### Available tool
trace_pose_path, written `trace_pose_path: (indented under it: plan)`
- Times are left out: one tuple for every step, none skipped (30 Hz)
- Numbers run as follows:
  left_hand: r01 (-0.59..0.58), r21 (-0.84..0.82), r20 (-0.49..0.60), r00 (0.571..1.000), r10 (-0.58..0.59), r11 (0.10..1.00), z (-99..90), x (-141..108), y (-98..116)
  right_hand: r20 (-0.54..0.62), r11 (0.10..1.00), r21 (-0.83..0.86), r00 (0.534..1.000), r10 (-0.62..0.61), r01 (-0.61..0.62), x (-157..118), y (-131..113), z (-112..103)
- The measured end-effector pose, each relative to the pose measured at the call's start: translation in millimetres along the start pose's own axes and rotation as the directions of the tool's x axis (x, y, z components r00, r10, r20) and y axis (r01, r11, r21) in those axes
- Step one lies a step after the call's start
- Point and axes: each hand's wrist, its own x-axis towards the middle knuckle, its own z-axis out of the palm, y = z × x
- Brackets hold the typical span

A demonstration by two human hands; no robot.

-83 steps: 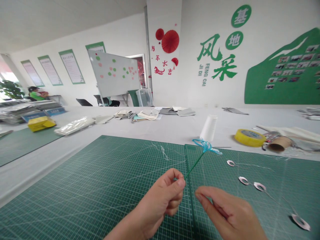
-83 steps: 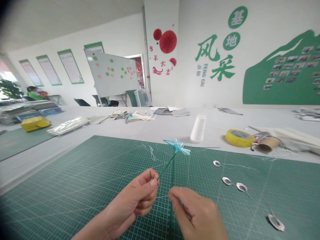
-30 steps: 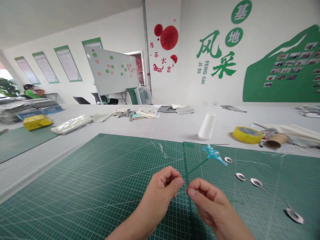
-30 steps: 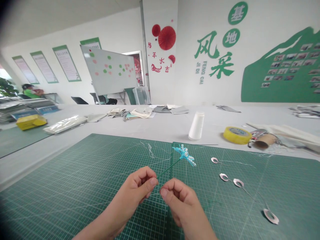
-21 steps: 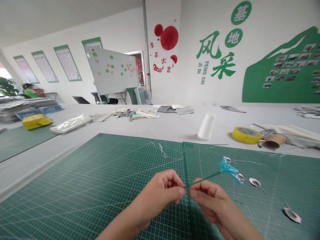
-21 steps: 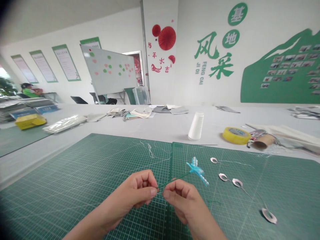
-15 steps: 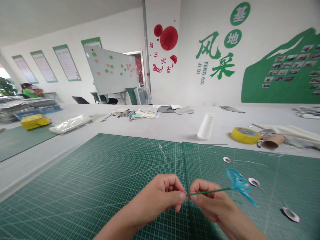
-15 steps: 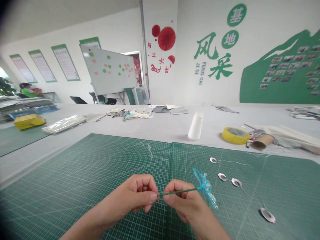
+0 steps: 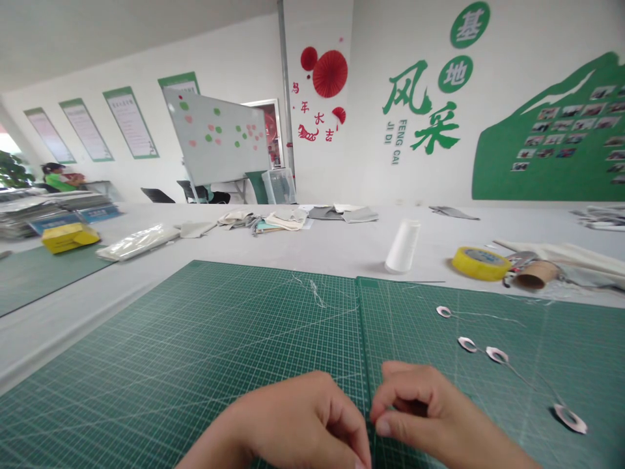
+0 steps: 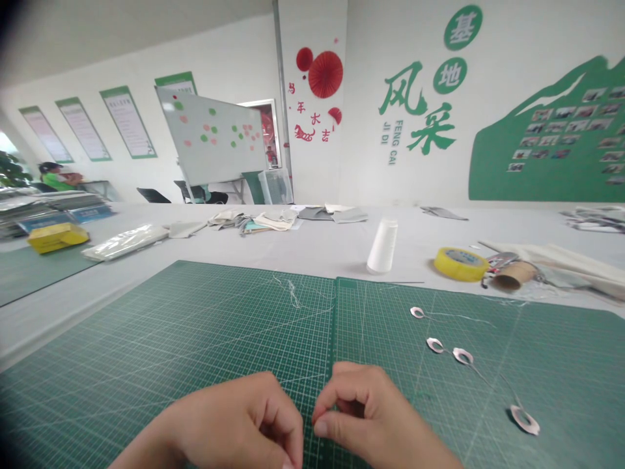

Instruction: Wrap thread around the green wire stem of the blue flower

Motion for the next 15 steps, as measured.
trace_pose_path:
  plan:
    - [-0.003,0.016,-0.008,1.0,0.003,1.0,-0.5,0,-1,-0.018,0.998,-0.055,1.0,-0.003,0.002,0,-1,0]
    - [-0.005,0.025,-0.012,1.0,0.005,1.0,-1.2,1,-2,-0.031,0.994,-0.108,0.999,-0.008,0.005,0,-2,-1]
    - [-0.003,0.031,-0.012,1.0,0.004,1.0,-1.9,2,-3,-0.038,0.988,-0.155,0.999,-0.016,0.01,0,-3,-2]
    - [0.003,0.037,-0.011,1.0,-0.003,0.999,-2.5,2,-4,-0.041,0.98,-0.199,0.999,-0.032,0.024,0,-3,-4]
    - [0.011,0.05,-0.017,1.0,-0.01,0.999,-3.0,2,-4,-0.038,0.97,-0.241,0.998,-0.052,0.041,-1,-4,-5]
    - [0.019,0.073,-0.031,0.999,-0.016,0.997,-3.2,2,-4,-0.033,0.957,-0.282,0.997,-0.076,0.064,-1,-4,-6]
    - [0.027,0.104,-0.06,0.998,-0.02,0.994,-2.9,2,-2,-0.033,0.942,-0.323,0.994,-0.108,0.092,-3,-4,-7]
    - [0.035,0.143,-0.102,0.995,-0.021,0.989,-2.3,1,-1,-0.037,0.922,-0.365,0.988,-0.149,0.126,-4,-5,-8]
    - [0.044,0.185,-0.151,0.988,-0.016,0.982,-1.3,0,2,-0.047,0.899,-0.406,0.978,-0.202,0.166,-6,-5,-8]
    - [0.053,0.226,-0.203,0.979,-0.006,0.973,0.0,0,4,-0.067,0.871,-0.447,0.963,-0.26,0.204,-8,-6,-8]
    - [0.061,0.266,-0.253,0.968,0.008,0.962,1.5,-1,6,-0.096,0.841,-0.486,0.941,-0.324,0.24,-10,-7,-7]
    - [0.072,0.301,-0.3,0.954,0.023,0.951,2.9,-2,8,-0.13,0.807,-0.525,0.911,-0.39,0.271,-11,-8,-5]
    - [0.08,0.336,-0.343,0.938,0.043,0.938,4.0,-2,10,-0.162,0.771,-0.564,0.876,-0.453,0.295,-13,-10,-3]
    - [0.088,0.368,-0.381,0.922,0.064,0.926,4.8,-2,11,-0.183,0.736,-0.603,0.844,-0.504,0.309,-14,-12,-1]
    - [0.095,0.394,-0.412,0.907,0.083,0.914,5.1,-2,12,-0.198,0.697,-0.641,0.809,-0.553,0.32,-15,-15,2]
